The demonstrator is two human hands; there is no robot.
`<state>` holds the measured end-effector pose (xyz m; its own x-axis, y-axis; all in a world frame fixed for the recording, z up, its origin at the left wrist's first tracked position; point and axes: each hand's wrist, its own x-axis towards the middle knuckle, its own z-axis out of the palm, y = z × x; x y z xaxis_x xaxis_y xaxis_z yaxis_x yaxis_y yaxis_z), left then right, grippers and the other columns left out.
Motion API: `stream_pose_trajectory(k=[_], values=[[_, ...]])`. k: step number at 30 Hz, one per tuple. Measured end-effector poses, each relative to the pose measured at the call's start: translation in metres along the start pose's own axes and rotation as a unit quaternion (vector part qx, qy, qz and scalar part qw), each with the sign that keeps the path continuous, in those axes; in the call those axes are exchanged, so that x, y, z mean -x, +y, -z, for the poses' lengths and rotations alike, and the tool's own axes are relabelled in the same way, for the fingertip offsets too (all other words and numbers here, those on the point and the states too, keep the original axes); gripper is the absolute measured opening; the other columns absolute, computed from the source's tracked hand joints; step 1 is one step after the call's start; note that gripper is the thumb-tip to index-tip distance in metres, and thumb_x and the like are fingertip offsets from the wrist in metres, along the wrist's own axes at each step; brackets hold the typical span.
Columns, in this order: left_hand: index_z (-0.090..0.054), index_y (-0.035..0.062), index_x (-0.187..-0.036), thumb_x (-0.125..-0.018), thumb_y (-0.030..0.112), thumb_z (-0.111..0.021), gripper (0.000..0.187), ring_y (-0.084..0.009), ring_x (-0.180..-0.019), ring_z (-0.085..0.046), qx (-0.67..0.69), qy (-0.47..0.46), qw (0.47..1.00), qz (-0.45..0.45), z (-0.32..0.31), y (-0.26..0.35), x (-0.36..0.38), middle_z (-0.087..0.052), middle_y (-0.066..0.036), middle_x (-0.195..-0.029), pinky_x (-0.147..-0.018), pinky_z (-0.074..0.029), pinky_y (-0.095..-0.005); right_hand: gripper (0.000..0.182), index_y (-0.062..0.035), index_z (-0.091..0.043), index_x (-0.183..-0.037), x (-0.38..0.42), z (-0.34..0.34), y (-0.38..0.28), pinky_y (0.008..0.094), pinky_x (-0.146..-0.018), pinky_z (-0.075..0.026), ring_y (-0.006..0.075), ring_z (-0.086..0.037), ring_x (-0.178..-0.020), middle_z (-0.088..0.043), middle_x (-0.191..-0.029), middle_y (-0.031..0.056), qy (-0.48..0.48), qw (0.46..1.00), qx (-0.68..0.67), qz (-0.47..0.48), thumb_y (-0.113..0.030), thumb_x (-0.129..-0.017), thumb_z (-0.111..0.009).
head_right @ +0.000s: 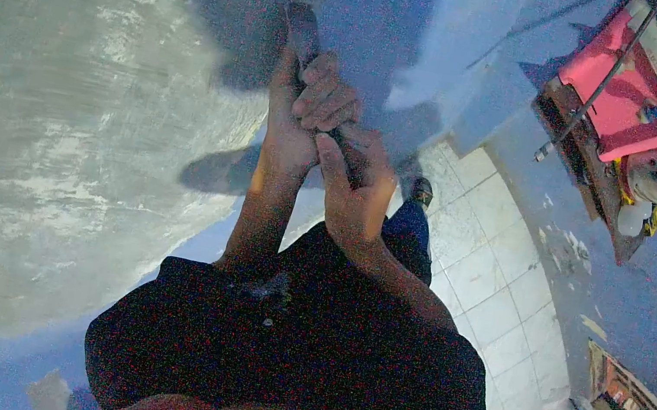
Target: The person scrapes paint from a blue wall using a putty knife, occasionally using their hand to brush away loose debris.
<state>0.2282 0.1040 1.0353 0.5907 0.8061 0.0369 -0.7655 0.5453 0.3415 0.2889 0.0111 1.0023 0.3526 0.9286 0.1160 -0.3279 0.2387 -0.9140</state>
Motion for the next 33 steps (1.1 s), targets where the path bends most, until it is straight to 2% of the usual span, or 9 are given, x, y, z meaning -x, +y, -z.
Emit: stream_pose_trajectory(k=[4,9,14,19,22,24,25,28,33], values=[[-0.05,0.012,-0.062,-0.094,0.05,-0.039,0.051,-0.0076,-0.031,-0.025,0.006,-0.037,0.999,0.03,-0.005,0.003,-0.026,-0.031,0.005,-0.036,-0.036,-0.023,-0.0226,0.018,0.0021,-0.051,-0.101,-0.018,0.003,-0.007,0.0268,-0.078,-0.047,0.0115,-0.055,-0.089,-0.06,-0.095,0.01,0.032,0.999,-0.01,-0.024,-0.002,-0.087,-0.06],[-0.051,0.0114,-0.062,-0.094,0.05,-0.041,0.05,-0.0075,-0.031,-0.026,0.024,-0.093,0.995,0.041,-0.001,0.0,-0.04,-0.031,0.005,-0.036,-0.036,-0.025,-0.0231,0.018,0.0019,-0.052,-0.1,-0.03,0.009,-0.013,0.026,-0.075,-0.047,0.0111,-0.055,-0.087,-0.06,-0.092,0.0097,0.044,0.999,-0.005,-0.022,-0.003,-0.086,-0.062],[-0.049,0.0121,-0.061,-0.093,0.051,-0.041,0.051,-0.0072,-0.031,-0.026,0.005,-0.022,1.0,0.02,-0.01,-0.002,-0.032,-0.031,0.005,-0.036,-0.037,-0.026,-0.0223,0.02,0.0014,-0.052,-0.102,-0.028,0.014,-0.009,0.0255,-0.073,-0.048,0.0113,-0.056,-0.086,-0.061,-0.091,0.0091,0.026,0.999,0.021,-0.025,-0.004,-0.086,-0.063],[-0.049,0.0123,-0.061,-0.092,0.052,-0.042,0.051,-0.0077,-0.031,-0.025,0.019,-0.03,0.999,0.018,-0.003,-0.003,-0.019,-0.031,0.005,-0.037,-0.037,-0.025,-0.0222,0.015,-0.0029,-0.049,-0.101,-0.017,0.01,-0.003,0.0197,-0.042,-0.024,0.0023,-0.038,-0.048,-0.05,-0.059,-0.0011,0.006,0.999,0.031,0.023,-0.01,-0.091,-0.057],[-0.049,0.0124,-0.061,-0.092,0.053,-0.042,0.051,-0.008,-0.032,-0.025,0.028,-0.038,0.999,0.027,-0.007,-0.002,-0.028,-0.032,0.005,-0.037,-0.037,-0.026,-0.0223,0.015,-0.0026,-0.051,-0.1,-0.023,0.009,-0.014,0.0209,-0.048,-0.031,0.0041,-0.043,-0.056,-0.053,-0.065,-0.0002,0.006,1.0,0.01,0.015,-0.011,-0.09,-0.059],[-0.049,0.0125,-0.061,-0.092,0.053,-0.041,0.052,-0.0081,-0.032,-0.025,0.04,-0.033,0.998,0.031,-0.02,-0.005,-0.035,-0.032,0.004,-0.037,-0.038,-0.026,-0.0224,0.018,-0.0008,-0.053,-0.1,-0.029,0.015,-0.027,0.0229,-0.062,-0.045,0.0081,-0.054,-0.072,-0.059,-0.078,0.0026,0.016,0.999,-0.012,-0.042,-0.01,-0.087,-0.062],[-0.049,0.0125,-0.061,-0.092,0.053,-0.041,0.052,-0.0081,-0.032,-0.026,0.037,-0.041,0.998,0.021,-0.019,-0.005,-0.035,-0.032,0.004,-0.037,-0.038,-0.026,-0.0226,0.02,-0.0019,-0.053,-0.101,-0.033,0.024,-0.029,0.0225,-0.063,-0.046,0.0077,-0.054,-0.074,-0.061,-0.081,0.0038,-0.008,0.995,0.068,-0.076,-0.011,-0.087,-0.063],[-0.05,0.0124,-0.062,-0.092,0.054,-0.041,0.052,-0.0084,-0.032,-0.026,0.039,-0.057,0.998,0.01,-0.001,-0.01,-0.029,-0.031,0.004,-0.038,-0.038,-0.027,-0.0232,0.019,-0.0025,-0.053,-0.1,-0.02,0.021,-0.013,0.0214,-0.06,-0.044,0.0058,-0.052,-0.072,-0.061,-0.081,0.0037,0.012,0.999,0.029,-0.025,-0.012,-0.087,-0.063],[-0.052,0.0122,-0.062,-0.092,0.054,-0.041,0.053,-0.0082,-0.033,-0.027,0.054,-0.072,0.996,0.023,0.004,-0.009,-0.025,-0.031,0.005,-0.038,-0.039,-0.027,-0.0229,0.019,-0.0016,-0.053,-0.1,-0.019,0.02,-0.015,0.0207,-0.06,-0.044,0.0054,-0.052,-0.07,-0.06,-0.076,0.0029,0.008,0.999,0.044,-0.021,-0.012,-0.088,-0.063]])
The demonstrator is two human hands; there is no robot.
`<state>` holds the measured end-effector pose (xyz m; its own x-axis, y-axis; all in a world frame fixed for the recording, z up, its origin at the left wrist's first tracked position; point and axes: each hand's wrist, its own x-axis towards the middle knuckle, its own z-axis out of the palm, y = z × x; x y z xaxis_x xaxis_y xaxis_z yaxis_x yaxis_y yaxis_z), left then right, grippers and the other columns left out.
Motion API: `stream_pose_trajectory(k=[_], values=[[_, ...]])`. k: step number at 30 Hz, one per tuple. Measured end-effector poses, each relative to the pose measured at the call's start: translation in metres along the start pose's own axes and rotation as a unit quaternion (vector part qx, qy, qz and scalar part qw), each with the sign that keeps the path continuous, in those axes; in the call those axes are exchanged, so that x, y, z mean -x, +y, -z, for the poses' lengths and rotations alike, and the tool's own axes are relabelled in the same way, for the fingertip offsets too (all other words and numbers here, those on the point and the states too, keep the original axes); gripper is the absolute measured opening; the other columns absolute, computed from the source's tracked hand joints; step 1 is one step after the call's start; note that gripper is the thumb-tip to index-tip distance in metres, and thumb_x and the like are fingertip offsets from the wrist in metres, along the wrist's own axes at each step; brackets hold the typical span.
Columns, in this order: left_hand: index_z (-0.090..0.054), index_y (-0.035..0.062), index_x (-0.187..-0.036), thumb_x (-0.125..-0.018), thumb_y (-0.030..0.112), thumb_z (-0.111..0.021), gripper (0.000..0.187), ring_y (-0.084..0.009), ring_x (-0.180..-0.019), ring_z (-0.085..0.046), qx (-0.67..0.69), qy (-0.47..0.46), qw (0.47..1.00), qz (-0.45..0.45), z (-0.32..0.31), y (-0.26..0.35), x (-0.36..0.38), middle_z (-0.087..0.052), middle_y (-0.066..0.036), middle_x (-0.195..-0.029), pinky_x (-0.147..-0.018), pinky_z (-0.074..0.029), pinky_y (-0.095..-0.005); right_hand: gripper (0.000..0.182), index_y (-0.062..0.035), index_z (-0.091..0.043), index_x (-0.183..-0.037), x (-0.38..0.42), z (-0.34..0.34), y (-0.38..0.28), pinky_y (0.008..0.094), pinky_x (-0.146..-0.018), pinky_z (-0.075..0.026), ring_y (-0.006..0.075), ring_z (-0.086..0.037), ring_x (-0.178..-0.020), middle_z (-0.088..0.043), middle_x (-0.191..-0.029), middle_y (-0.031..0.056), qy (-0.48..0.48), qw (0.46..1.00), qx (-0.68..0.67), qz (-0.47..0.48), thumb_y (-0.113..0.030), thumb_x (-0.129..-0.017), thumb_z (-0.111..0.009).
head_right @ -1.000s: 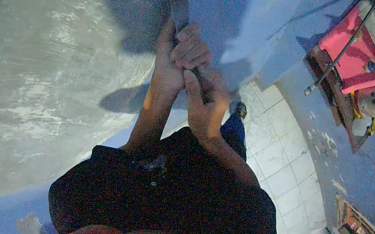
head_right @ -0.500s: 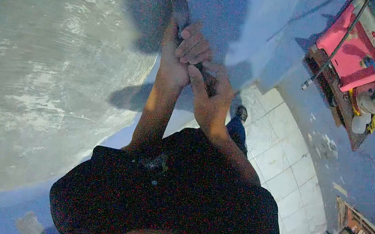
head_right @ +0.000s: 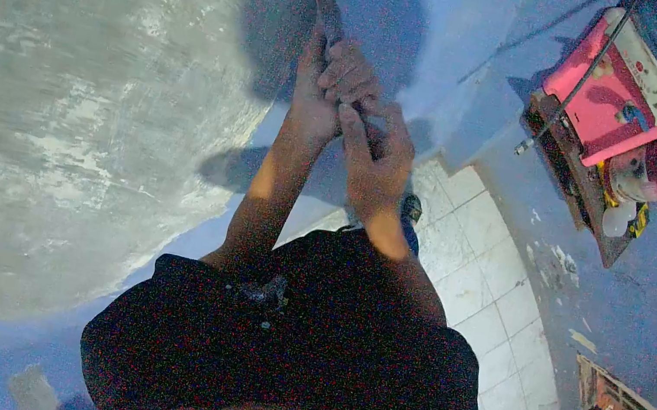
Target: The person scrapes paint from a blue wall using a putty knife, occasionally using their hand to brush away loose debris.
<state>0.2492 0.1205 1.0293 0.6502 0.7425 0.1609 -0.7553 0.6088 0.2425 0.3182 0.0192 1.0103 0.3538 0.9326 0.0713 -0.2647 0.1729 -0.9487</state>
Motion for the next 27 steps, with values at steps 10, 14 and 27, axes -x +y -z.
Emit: stream_pose_trajectory(k=[10,14,27], values=[[-0.049,0.0121,-0.063,-0.091,0.055,-0.043,0.051,-0.0072,-0.035,-0.028,-0.002,0.007,1.0,0.004,0.009,0.003,0.019,-0.032,0.006,-0.04,-0.04,-0.026,-0.0227,0.018,-0.0062,-0.05,-0.103,0.012,-0.006,0.021,0.019,-0.043,-0.024,0.0011,-0.036,-0.049,-0.052,-0.06,-0.0017,-0.031,0.998,-0.026,0.043,-0.017,-0.091,-0.058],[-0.048,0.0119,-0.065,-0.092,0.054,-0.042,0.05,-0.0073,-0.036,-0.027,0.016,-0.005,1.0,0.006,0.011,0.002,0.02,-0.031,0.006,-0.04,-0.041,-0.026,-0.0223,0.018,-0.0055,-0.049,-0.103,0.013,-0.006,0.021,0.019,-0.043,-0.024,0.0011,-0.036,-0.05,-0.052,-0.06,-0.0012,-0.032,0.998,-0.018,0.041,-0.016,-0.091,-0.058],[-0.05,0.0119,-0.064,-0.093,0.053,-0.039,0.051,-0.0076,-0.033,-0.026,0.039,0.007,0.999,-0.005,0.006,0.002,0.026,-0.031,0.006,-0.038,-0.038,-0.026,-0.0229,0.019,-0.0007,-0.053,-0.102,0.019,-0.009,0.017,0.0218,-0.065,-0.045,0.0057,-0.051,-0.077,-0.059,-0.09,0.0054,-0.012,1.0,-0.026,0.005,-0.007,-0.087,-0.063]])
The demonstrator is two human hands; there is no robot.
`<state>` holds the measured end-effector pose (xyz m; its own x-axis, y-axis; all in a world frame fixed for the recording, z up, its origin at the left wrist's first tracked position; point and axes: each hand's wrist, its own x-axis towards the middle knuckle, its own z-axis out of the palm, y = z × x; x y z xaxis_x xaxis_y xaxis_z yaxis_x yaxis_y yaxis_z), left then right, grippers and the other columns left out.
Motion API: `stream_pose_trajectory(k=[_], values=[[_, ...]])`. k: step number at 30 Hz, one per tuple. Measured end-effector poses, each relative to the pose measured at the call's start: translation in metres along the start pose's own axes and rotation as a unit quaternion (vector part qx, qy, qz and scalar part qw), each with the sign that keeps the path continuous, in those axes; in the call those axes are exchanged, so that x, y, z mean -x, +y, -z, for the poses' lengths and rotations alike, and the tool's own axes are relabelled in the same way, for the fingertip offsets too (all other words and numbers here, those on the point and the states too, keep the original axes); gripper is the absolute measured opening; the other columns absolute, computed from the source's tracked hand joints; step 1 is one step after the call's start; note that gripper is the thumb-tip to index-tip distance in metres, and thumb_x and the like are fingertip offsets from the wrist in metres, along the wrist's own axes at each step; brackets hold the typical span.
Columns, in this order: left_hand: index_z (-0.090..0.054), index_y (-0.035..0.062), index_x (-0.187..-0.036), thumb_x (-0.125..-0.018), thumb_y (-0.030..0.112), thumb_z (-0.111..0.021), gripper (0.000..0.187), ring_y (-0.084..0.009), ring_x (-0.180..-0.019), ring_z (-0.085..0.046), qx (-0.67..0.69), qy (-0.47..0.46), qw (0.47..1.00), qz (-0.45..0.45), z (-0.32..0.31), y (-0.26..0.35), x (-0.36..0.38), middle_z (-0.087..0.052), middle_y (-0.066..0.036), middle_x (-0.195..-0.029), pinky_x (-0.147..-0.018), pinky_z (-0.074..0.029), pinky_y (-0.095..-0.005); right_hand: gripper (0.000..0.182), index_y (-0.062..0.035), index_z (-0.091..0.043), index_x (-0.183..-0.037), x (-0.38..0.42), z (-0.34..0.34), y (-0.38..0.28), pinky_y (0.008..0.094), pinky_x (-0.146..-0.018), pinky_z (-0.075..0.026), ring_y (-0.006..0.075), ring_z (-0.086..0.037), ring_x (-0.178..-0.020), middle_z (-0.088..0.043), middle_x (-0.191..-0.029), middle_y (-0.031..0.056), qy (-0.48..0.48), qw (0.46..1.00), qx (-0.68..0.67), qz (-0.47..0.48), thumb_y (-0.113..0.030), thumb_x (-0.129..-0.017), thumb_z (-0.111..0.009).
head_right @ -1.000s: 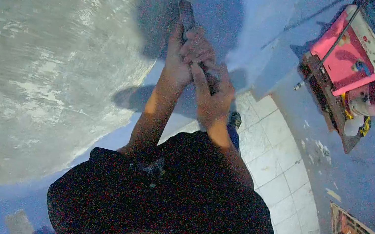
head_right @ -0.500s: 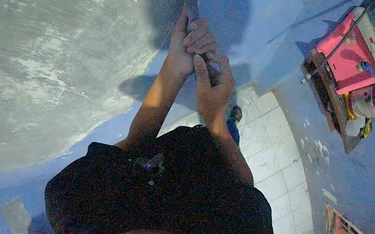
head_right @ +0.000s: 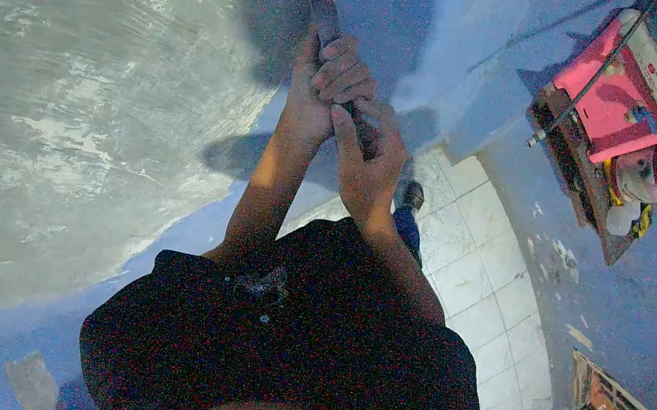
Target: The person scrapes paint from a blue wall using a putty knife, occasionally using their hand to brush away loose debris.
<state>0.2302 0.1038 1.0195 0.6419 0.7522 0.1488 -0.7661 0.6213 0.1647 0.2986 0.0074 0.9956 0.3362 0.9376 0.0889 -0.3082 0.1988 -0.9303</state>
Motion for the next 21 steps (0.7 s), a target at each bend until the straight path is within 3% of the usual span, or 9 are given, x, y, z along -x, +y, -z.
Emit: stream_pose_trajectory(k=[10,17,20,21], values=[[-0.049,0.0118,-0.062,-0.093,0.053,-0.038,0.053,-0.0083,-0.032,-0.026,-0.049,0.045,0.997,-0.025,-0.004,0.0,0.001,-0.03,0.004,-0.037,-0.036,-0.025,-0.0232,0.017,0.0012,-0.055,-0.098,0.0,-0.003,0.002,0.0234,-0.066,-0.045,0.0071,-0.053,-0.077,-0.061,-0.087,0.0057,0.019,1.0,-0.005,-0.017,-0.006,-0.085,-0.064],[-0.05,0.011,-0.063,-0.093,0.056,-0.033,0.057,-0.0089,-0.031,-0.026,-0.027,0.007,1.0,0.0,-0.005,0.001,-0.003,-0.031,0.004,-0.037,-0.035,-0.026,-0.0236,0.017,-0.0018,-0.057,-0.097,0.004,0.002,-0.007,0.0181,-0.056,-0.035,0.0025,-0.039,-0.063,-0.049,-0.068,-0.0039,0.039,0.992,0.11,-0.041,-0.008,-0.084,-0.067],[-0.051,0.0106,-0.064,-0.094,0.056,-0.03,0.058,-0.009,-0.031,-0.027,-0.019,0.0,1.0,0.0,-0.003,0.0,-0.006,-0.033,0.003,-0.037,-0.036,-0.027,-0.024,0.017,-0.0026,-0.058,-0.096,0.004,0.001,-0.001,0.0175,-0.054,-0.03,0.0025,-0.032,-0.06,-0.043,-0.066,-0.0064,0.05,0.996,0.072,-0.009,-0.008,-0.083,-0.067],[-0.051,0.0104,-0.065,-0.094,0.056,-0.029,0.058,-0.0091,-0.031,-0.028,-0.019,-0.005,1.0,-0.002,-0.002,0.0,-0.006,-0.034,0.003,-0.038,-0.036,-0.027,-0.0241,0.017,-0.0021,-0.058,-0.096,0.004,0.001,-0.002,0.018,-0.055,-0.032,0.003,-0.035,-0.061,-0.045,-0.067,-0.0054,0.051,0.995,0.086,-0.005,-0.008,-0.083,-0.067]])
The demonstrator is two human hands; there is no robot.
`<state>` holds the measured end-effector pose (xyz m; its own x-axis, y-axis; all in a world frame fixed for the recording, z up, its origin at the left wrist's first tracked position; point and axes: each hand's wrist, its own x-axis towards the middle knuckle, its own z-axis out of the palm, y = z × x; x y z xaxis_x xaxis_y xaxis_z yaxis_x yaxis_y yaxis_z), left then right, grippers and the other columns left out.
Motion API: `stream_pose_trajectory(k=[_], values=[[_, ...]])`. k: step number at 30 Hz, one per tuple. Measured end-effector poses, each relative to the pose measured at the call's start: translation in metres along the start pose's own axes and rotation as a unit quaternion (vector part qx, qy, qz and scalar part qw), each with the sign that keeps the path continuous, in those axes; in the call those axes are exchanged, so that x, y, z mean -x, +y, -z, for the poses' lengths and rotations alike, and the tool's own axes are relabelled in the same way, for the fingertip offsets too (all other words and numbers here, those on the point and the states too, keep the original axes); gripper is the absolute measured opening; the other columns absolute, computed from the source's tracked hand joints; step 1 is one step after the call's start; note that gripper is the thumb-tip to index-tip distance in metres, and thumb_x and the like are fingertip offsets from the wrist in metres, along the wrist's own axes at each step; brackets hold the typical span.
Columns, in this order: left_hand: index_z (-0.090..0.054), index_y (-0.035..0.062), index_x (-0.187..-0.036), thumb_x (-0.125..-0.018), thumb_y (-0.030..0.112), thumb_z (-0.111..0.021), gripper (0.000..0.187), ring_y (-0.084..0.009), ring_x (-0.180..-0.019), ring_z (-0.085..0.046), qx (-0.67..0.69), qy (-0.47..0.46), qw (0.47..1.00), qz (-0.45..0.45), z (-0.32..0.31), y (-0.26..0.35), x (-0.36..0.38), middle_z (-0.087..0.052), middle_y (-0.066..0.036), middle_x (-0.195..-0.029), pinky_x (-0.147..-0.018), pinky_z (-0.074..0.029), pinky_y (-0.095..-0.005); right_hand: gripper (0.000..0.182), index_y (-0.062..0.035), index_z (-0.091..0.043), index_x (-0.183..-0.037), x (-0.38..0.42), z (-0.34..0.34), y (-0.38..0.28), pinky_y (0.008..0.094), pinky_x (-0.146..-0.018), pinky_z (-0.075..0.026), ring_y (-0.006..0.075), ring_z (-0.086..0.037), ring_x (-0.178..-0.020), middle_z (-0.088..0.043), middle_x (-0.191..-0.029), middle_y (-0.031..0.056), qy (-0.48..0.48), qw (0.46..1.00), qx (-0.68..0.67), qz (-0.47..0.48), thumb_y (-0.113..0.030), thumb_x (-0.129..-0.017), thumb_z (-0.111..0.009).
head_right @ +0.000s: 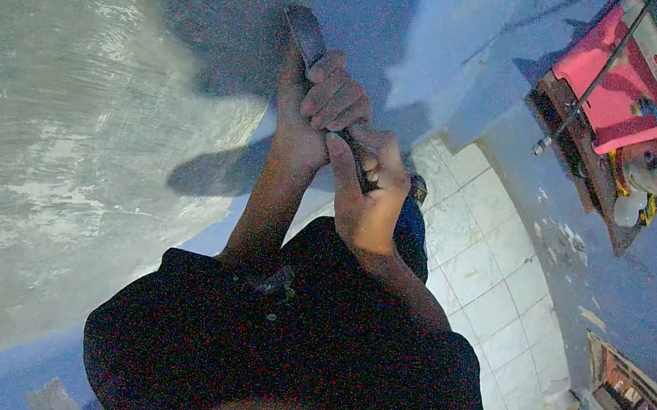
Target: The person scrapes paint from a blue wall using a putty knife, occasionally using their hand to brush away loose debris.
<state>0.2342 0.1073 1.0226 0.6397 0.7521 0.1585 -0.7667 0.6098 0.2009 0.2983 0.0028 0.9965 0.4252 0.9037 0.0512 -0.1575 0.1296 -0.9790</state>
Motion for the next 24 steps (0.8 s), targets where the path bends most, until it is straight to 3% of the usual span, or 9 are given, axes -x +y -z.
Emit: stream_pose_trajectory(k=[2,4,6,9,11,16,20,24], values=[[-0.051,0.0103,-0.066,-0.094,0.055,-0.029,0.058,-0.0089,-0.032,-0.028,0.004,-0.03,1.0,0.007,0.002,0.001,-0.003,-0.034,0.003,-0.038,-0.036,-0.027,-0.024,0.018,-0.0012,-0.057,-0.097,0.0,-0.001,-0.002,0.0189,-0.057,-0.037,0.0038,-0.041,-0.063,-0.05,-0.07,-0.0034,0.0,1.0,0.028,0.008,-0.009,-0.084,-0.067],[-0.051,0.0102,-0.066,-0.095,0.055,-0.029,0.057,-0.0087,-0.032,-0.028,0.019,-0.045,0.999,0.015,0.004,0.003,-0.002,-0.034,0.003,-0.038,-0.036,-0.027,-0.0239,0.019,0.0001,-0.057,-0.098,0.002,-0.008,-0.006,0.0209,-0.063,-0.041,0.0062,-0.047,-0.069,-0.054,-0.077,0.0004,0.005,0.999,-0.035,0.008,-0.009,-0.084,-0.066],[-0.051,0.0102,-0.067,-0.094,0.055,-0.03,0.057,-0.0083,-0.032,-0.028,0.044,-0.053,0.997,0.028,0.006,0.007,-0.001,-0.034,0.004,-0.038,-0.036,-0.027,-0.0237,0.018,0.0005,-0.054,-0.099,-0.002,-0.012,-0.004,0.0213,-0.061,-0.04,0.006,-0.048,-0.068,-0.056,-0.076,0.0024,-0.002,0.998,-0.038,0.044,-0.009,-0.086,-0.063],[-0.051,0.0103,-0.067,-0.094,0.055,-0.033,0.055,-0.0077,-0.033,-0.028,0.046,-0.014,0.998,0.031,0.006,0.011,0.004,-0.033,0.004,-0.038,-0.037,-0.027,-0.023,0.015,0.0001,-0.049,-0.1,-0.003,-0.015,0.014,0.0199,-0.05,-0.033,0.003,-0.043,-0.059,-0.055,-0.068,0.0024,-0.02,0.993,0.011,0.112,-0.007,-0.09,-0.058],[-0.051,0.0106,-0.066,-0.093,0.055,-0.035,0.054,-0.0074,-0.033,-0.028,0.022,-0.02,0.999,0.045,0.008,0.014,0.006,-0.033,0.005,-0.038,-0.038,-0.026,-0.0226,0.014,-0.0001,-0.049,-0.1,-0.003,-0.018,0.018,0.0201,-0.05,-0.032,0.0029,-0.042,-0.059,-0.054,-0.067,0.0019,-0.021,0.992,-0.002,0.124,-0.008,-0.09,-0.057],[-0.051,0.0117,-0.064,-0.093,0.054,-0.038,0.053,-0.0071,-0.033,-0.026,0.001,-0.028,0.998,0.047,0.004,0.014,0.005,-0.032,0.006,-0.038,-0.038,-0.025,-0.0224,0.015,-0.001,-0.049,-0.1,-0.005,-0.02,0.015,0.0195,-0.048,-0.03,0.0025,-0.041,-0.057,-0.052,-0.063,0.0005,-0.023,0.99,-0.047,0.134,-0.01,-0.09,-0.058],[-0.051,0.0122,-0.062,-0.093,0.054,-0.039,0.053,-0.0074,-0.033,-0.025,-0.032,-0.008,0.998,0.048,-0.01,0.014,-0.016,-0.032,0.006,-0.038,-0.037,-0.024,-0.0228,0.015,-0.0026,-0.05,-0.099,-0.019,-0.018,-0.009,0.0187,-0.047,-0.028,0.0021,-0.04,-0.054,-0.052,-0.06,0.0006,-0.008,0.995,-0.056,0.082,-0.012,-0.091,-0.058],[-0.052,0.012,-0.062,-0.093,0.054,-0.039,0.053,-0.0079,-0.033,-0.027,-0.049,-0.009,0.999,0.009,0.002,0.008,0.0,-0.032,0.005,-0.038,-0.036,-0.025,-0.0236,0.016,-0.003,-0.05,-0.1,-0.012,-0.011,0.012,0.0192,-0.046,-0.028,0.0025,-0.04,-0.053,-0.052,-0.06,0.001,-0.034,0.995,-0.039,0.085,-0.013,-0.091,-0.058]])
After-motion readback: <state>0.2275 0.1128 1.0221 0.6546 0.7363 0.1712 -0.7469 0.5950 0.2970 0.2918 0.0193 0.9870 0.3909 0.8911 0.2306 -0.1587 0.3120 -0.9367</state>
